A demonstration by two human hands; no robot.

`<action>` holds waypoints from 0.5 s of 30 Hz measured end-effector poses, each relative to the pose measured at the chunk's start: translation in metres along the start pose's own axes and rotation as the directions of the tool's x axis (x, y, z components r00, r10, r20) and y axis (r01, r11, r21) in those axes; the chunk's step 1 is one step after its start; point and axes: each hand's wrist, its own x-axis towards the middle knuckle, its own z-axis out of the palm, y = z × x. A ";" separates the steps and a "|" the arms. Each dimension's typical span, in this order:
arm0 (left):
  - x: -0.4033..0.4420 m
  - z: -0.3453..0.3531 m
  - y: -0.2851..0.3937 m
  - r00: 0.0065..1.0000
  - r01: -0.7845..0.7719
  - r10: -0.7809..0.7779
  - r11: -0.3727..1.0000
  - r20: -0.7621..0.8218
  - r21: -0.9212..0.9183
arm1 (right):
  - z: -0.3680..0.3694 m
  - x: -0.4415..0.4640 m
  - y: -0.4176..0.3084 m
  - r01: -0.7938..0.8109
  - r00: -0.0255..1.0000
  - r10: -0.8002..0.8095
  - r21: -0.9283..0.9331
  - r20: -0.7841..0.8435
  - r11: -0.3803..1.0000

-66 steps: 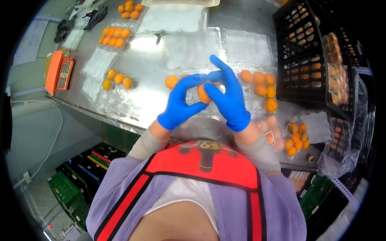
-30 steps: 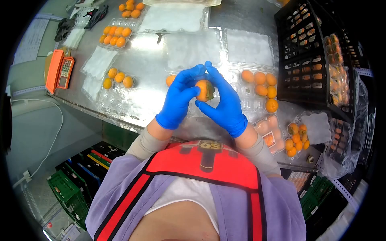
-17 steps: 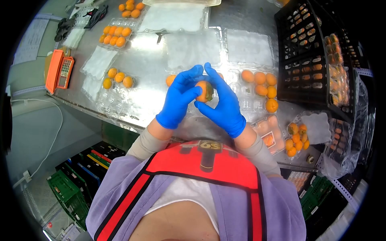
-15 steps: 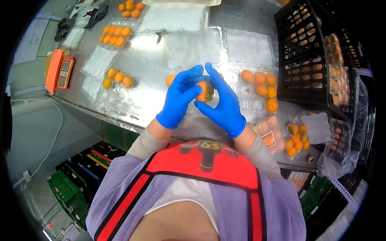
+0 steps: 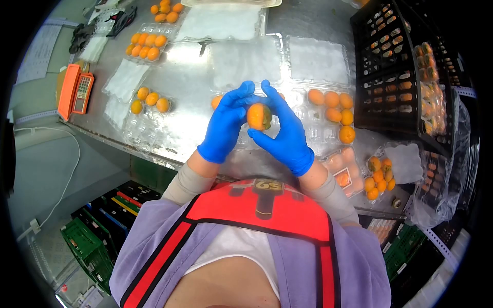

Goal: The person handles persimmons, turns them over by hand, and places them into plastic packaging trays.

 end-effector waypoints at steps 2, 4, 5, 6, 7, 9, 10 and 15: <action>0.000 0.001 0.001 0.990 -0.123 0.111 0.981 0.086 0.150 | 0.000 0.001 -0.001 -0.003 1.000 0.003 0.005 0.004 1.000; 0.001 0.001 0.002 0.991 -0.117 0.102 0.978 0.092 0.172 | 0.000 0.001 -0.001 -0.006 1.000 0.006 0.011 0.008 1.000; 0.001 0.001 0.003 0.991 -0.110 0.092 0.975 0.099 0.193 | 0.001 0.000 0.000 0.004 1.000 -0.004 0.001 0.008 1.000; 0.001 0.002 0.003 0.991 -0.110 0.092 0.975 0.100 0.193 | 0.001 0.000 0.000 0.015 1.000 -0.015 -0.010 0.008 1.000; 0.001 0.002 0.004 0.991 -0.105 0.088 0.977 0.100 0.186 | 0.001 0.000 -0.001 0.015 1.000 -0.015 -0.010 0.007 1.000; 0.001 0.004 0.005 0.991 -0.101 0.084 0.979 0.100 0.179 | 0.001 -0.001 -0.002 0.037 0.999 -0.037 -0.038 0.008 0.999; 0.001 0.006 0.006 0.990 -0.111 0.089 0.971 0.109 0.211 | 0.002 -0.001 0.000 0.037 0.999 -0.037 -0.038 0.007 0.999; 0.002 0.007 0.006 0.997 -0.057 0.039 0.951 0.066 0.303 | -0.005 -0.001 0.003 -0.071 0.996 0.062 0.146 0.060 0.987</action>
